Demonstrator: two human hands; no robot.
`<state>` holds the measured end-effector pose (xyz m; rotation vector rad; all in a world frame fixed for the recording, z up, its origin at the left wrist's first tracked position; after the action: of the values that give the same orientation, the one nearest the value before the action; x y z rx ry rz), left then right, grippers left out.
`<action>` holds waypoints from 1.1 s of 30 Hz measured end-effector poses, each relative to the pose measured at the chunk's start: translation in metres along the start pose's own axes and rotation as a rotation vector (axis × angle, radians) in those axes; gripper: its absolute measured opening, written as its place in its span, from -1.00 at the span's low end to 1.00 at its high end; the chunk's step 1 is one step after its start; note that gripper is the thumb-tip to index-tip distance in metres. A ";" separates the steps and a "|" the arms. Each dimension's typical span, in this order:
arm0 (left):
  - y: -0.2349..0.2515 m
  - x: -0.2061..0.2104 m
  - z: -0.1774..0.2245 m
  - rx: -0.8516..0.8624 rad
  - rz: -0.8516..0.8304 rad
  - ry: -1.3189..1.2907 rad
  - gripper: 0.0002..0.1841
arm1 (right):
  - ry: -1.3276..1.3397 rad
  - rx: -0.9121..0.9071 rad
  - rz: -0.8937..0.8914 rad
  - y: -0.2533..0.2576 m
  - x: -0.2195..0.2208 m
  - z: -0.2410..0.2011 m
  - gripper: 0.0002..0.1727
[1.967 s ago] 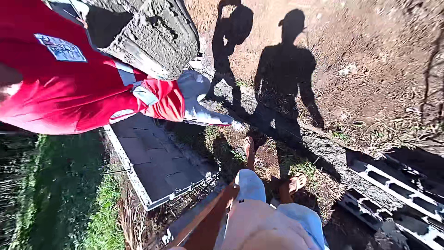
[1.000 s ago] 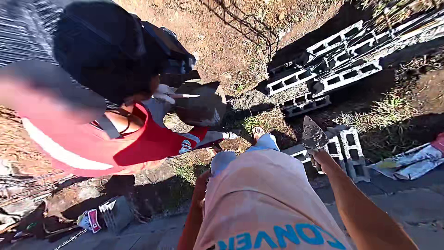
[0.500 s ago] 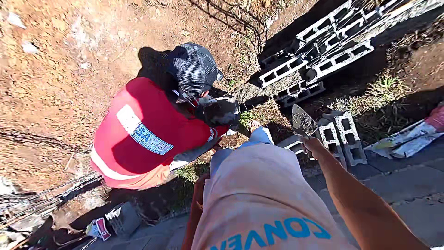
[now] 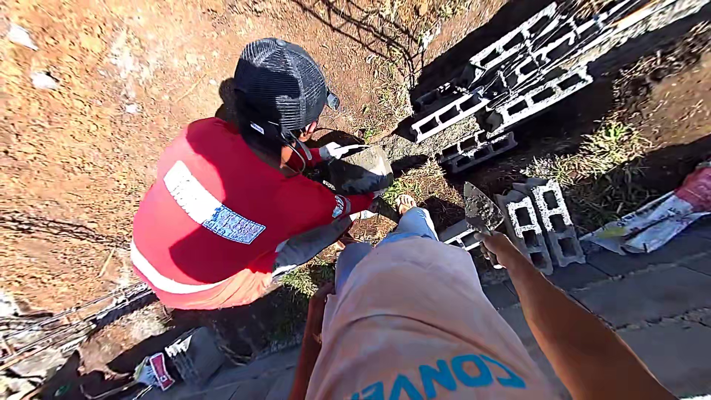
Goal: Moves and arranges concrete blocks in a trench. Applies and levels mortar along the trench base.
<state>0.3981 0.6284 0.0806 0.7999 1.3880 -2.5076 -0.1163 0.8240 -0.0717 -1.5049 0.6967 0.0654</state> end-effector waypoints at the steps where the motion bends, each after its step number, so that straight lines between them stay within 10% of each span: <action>1: -0.002 0.000 0.002 -0.006 0.001 -0.017 -0.73 | -0.010 -0.012 0.001 0.002 0.000 -0.006 -0.60; 12: -0.003 -0.016 -0.030 -0.035 0.045 -0.095 -0.72 | -0.197 -0.174 -0.047 0.014 0.025 -0.080 -0.54; 23: -0.026 -0.023 -0.042 -0.121 0.081 0.193 -0.67 | -0.920 -0.763 -0.437 -0.093 0.185 -0.192 -0.46; 33: -0.011 -0.007 -0.023 -0.266 0.035 0.363 -0.64 | -0.527 -0.442 -0.296 -0.005 0.134 -0.128 -0.46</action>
<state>0.4085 0.6530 0.0824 1.2492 1.7508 -2.1585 -0.0545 0.6555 -0.1169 -1.8924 0.0266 0.3960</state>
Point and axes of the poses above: each hand's wrist, its own y-axis towards the middle knuckle, its own x-axis out of the palm, z = x × y, the point moved 7 cm from there along y, towards the middle knuckle, and after that the axes turned 14 degrees about z, right-handed, at the moved point
